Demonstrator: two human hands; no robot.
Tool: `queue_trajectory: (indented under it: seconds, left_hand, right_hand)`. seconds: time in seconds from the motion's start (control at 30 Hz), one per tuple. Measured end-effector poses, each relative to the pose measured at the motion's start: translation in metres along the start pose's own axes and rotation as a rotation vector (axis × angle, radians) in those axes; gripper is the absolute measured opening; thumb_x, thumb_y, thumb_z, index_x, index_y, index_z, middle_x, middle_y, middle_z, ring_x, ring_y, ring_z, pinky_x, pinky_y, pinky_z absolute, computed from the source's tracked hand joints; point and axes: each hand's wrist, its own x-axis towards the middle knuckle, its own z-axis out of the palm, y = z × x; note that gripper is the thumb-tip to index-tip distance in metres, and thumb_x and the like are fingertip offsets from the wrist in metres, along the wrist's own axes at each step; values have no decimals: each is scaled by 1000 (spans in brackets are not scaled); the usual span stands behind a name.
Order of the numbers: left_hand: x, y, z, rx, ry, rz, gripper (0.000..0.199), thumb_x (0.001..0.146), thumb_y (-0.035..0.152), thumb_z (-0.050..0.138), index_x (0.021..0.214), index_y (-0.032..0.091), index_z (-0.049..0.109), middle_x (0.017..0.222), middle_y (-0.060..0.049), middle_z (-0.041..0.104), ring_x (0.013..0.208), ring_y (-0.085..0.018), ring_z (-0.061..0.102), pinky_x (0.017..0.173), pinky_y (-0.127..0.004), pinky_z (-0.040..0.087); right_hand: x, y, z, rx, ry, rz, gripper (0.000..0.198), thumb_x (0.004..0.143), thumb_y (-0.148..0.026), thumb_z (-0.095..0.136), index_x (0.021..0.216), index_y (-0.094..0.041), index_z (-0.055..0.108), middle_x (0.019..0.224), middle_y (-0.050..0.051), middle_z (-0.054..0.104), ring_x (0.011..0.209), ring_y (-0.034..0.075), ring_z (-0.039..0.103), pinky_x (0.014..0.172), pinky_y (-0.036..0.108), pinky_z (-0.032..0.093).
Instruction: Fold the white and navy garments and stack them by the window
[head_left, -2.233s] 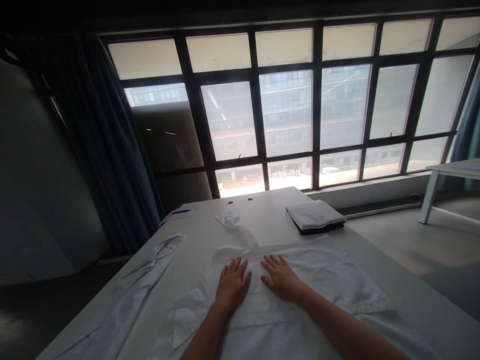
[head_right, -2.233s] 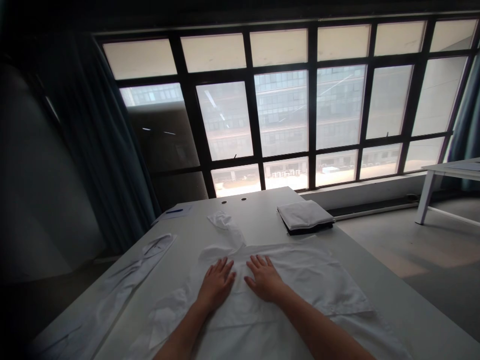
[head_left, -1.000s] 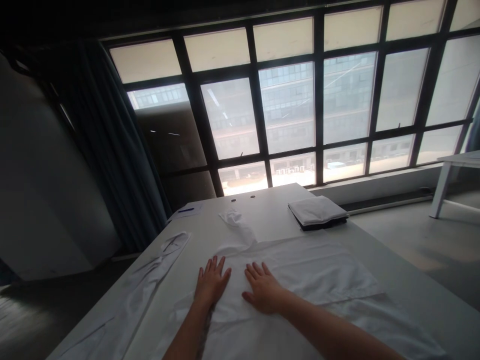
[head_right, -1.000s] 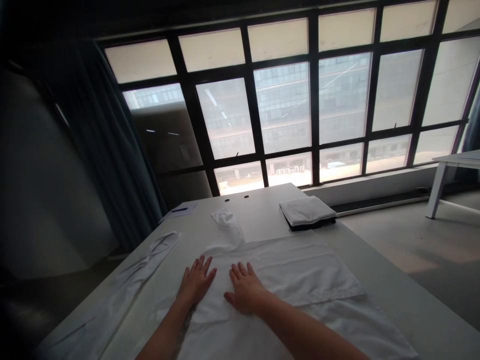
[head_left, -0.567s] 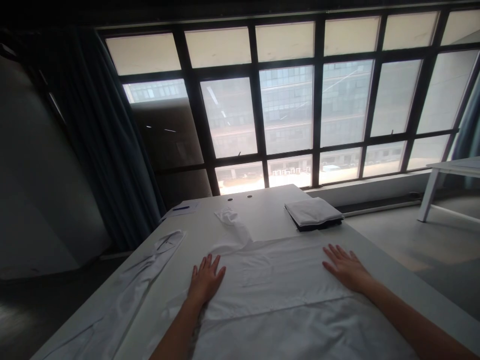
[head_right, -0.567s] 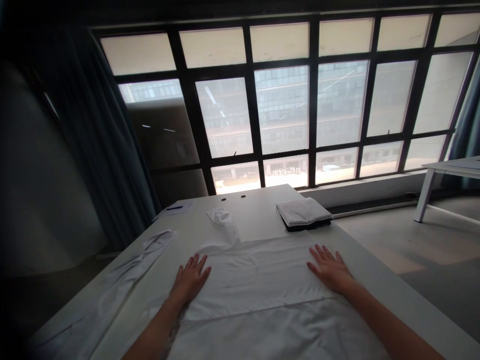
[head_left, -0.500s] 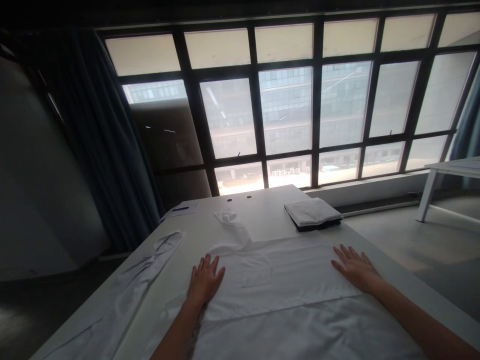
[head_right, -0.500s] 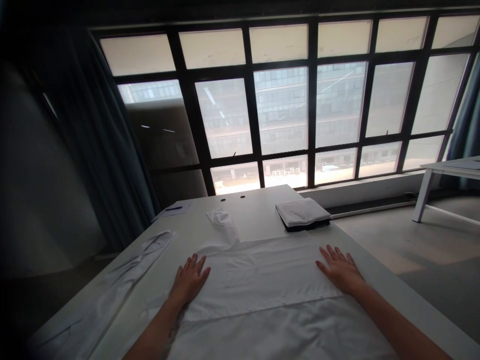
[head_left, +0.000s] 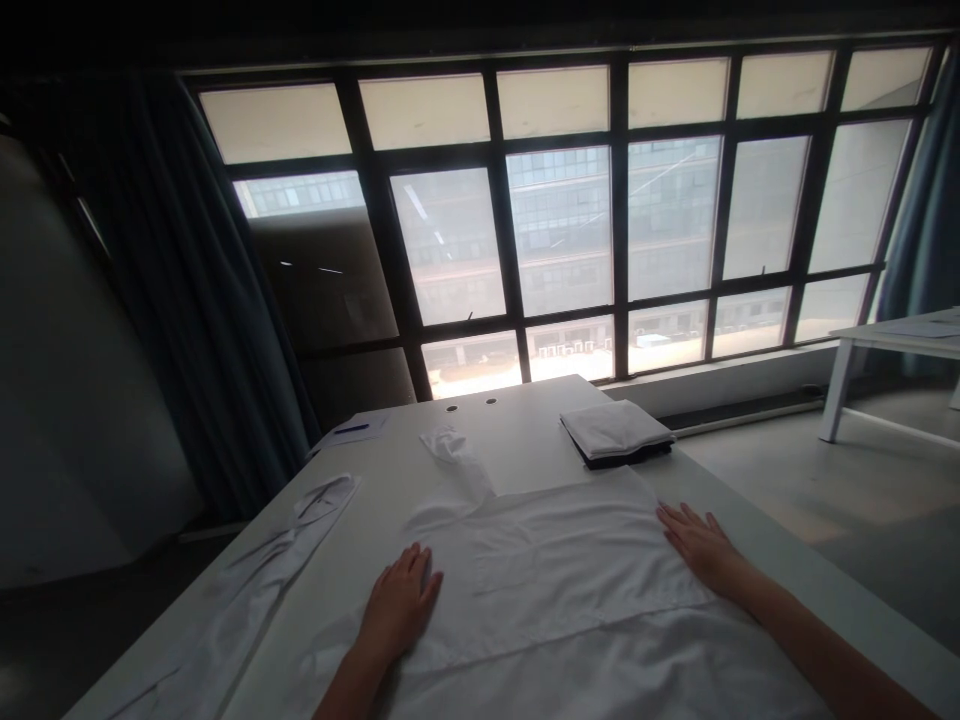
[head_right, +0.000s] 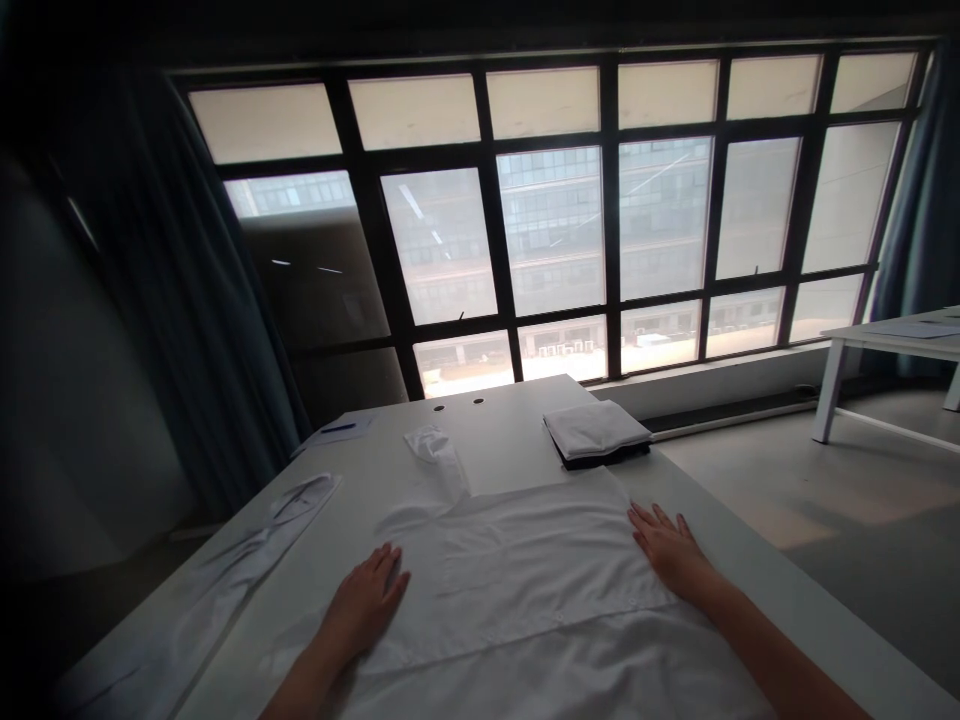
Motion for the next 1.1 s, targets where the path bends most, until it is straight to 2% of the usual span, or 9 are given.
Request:
queue_trajectory:
  seconds: [0.13,0.33,0.47,0.63,0.8,0.87,0.97,1.03,1.1]
  left_hand:
    - [-7,1,4,-8,-100,-21,83,93,68,30,156,14,36,165,-13,25,153,-32,22,122,-51,19]
    - [-17,-9,11,-19,-171,-96,109,80,90,32,161,19,18,168,-10,3,153,-44,2,119,-66,7]
    - [-9,-19,15,-14,-147,-96,108,80,90,29,161,20,16,168,-11,3,153,-44,0,119,-66,5]
    - [18,-33,18,-21,-100,-121,106,82,89,30,161,19,20,169,-12,8,153,-44,5,118,-68,7]
    - [52,-35,17,-26,-51,-98,103,84,87,28,160,17,24,168,-14,12,153,-42,9,118,-66,8]
    - [64,-33,17,-31,-48,-86,103,84,87,28,160,17,26,168,-14,13,153,-41,9,118,-66,9]
    - [78,-30,17,-44,-51,-61,102,84,87,27,159,18,27,168,-13,14,154,-40,10,119,-65,8]
    - [83,-31,19,-50,-51,-44,101,85,86,26,159,19,27,168,-13,15,154,-39,10,119,-65,8]
    - [86,-32,21,-51,-52,-37,100,85,86,26,159,19,28,168,-12,16,154,-39,11,119,-65,8]
  right_hand:
    - [-6,-10,-10,15,81,-61,54,96,-35,28,143,-29,55,154,4,50,139,29,46,112,54,38]
    - [-12,-30,-23,49,217,-223,65,95,-31,32,159,-18,26,167,4,25,142,23,43,111,35,44]
    - [0,-52,-32,21,239,-217,66,97,-28,25,162,-23,14,169,2,18,134,24,52,98,36,53]
    - [36,-80,-49,-2,261,-215,67,97,-26,23,163,-23,11,169,3,14,128,27,57,93,39,54]
    - [77,-98,-59,-50,195,-102,66,94,-21,27,160,-18,24,168,10,18,117,28,63,89,40,53]
    - [88,-102,-57,-68,140,-33,62,91,-20,36,152,-14,42,163,17,30,110,28,65,88,40,52]
    - [99,-109,-52,-64,105,34,42,86,-24,50,123,-12,66,140,23,56,104,30,66,85,39,51]
    - [107,-111,-50,-47,115,80,38,89,-31,52,118,-13,68,127,22,62,107,31,64,85,39,50]
    - [117,-110,-51,-22,134,141,44,94,-36,46,129,-15,61,127,21,61,109,31,64,85,39,49]
